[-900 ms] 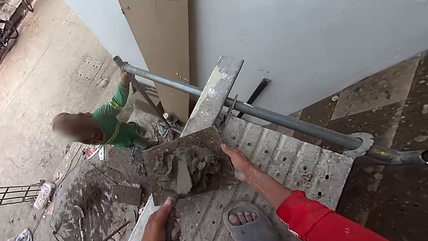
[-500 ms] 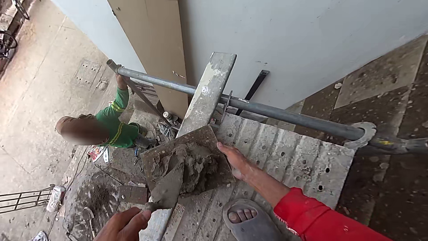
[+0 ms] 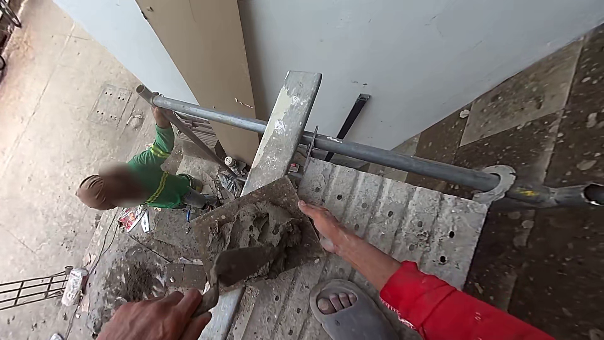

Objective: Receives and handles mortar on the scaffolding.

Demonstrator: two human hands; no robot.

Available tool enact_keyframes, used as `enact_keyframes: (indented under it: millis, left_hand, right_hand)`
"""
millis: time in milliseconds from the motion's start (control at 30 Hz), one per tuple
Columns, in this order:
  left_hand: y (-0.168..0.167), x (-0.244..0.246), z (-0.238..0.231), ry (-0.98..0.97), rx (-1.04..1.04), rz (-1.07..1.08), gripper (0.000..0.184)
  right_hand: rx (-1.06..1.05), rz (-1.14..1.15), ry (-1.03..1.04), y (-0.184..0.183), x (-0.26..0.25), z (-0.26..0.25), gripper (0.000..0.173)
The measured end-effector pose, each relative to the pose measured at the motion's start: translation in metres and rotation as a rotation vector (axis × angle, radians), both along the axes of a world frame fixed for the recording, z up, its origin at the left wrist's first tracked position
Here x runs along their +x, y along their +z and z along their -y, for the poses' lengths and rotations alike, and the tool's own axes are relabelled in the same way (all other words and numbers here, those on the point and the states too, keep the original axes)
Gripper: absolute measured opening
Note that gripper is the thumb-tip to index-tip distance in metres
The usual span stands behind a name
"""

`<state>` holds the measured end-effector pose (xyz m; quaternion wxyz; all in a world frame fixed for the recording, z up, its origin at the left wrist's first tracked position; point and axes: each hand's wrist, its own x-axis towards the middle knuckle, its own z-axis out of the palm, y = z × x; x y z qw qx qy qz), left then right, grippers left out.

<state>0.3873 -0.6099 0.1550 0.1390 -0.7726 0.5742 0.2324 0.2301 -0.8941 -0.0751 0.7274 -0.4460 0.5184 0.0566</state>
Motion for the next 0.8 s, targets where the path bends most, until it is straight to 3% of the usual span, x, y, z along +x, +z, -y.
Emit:
enact_keyframes:
  millis: [133,267,400,500,633,800]
  left_hand:
    - [-0.051,0.015,0.023,-0.211,-0.23,0.149,0.047]
    - [-0.066,0.027,0.061,-0.205,-0.242,0.178,0.044]
    - [-0.064,0.026,0.085,0.013,-0.056,0.064,0.046]
    - [-0.062,0.028,0.102,0.172,0.11,-0.038,0.048]
    - [-0.063,0.027,0.119,0.349,0.163,-0.15,0.048]
    - [-0.037,0.026,0.118,0.881,0.245,-0.642,0.049]
  right_hand:
    - [0.008,-0.007,0.01,0.007,-0.001,-0.002,0.061]
    - [-0.012,0.032,0.033,0.001,-0.005,-0.002,0.058]
    - [0.005,0.027,0.005,0.002,-0.004,-0.003,0.052]
    - [0.022,0.023,0.015,0.004,-0.003,-0.001,0.056]
    - [0.041,0.043,0.015,0.002,-0.005,-0.001,0.058]
    - [0.049,0.061,-0.003,0.002,-0.005,0.001,0.055]
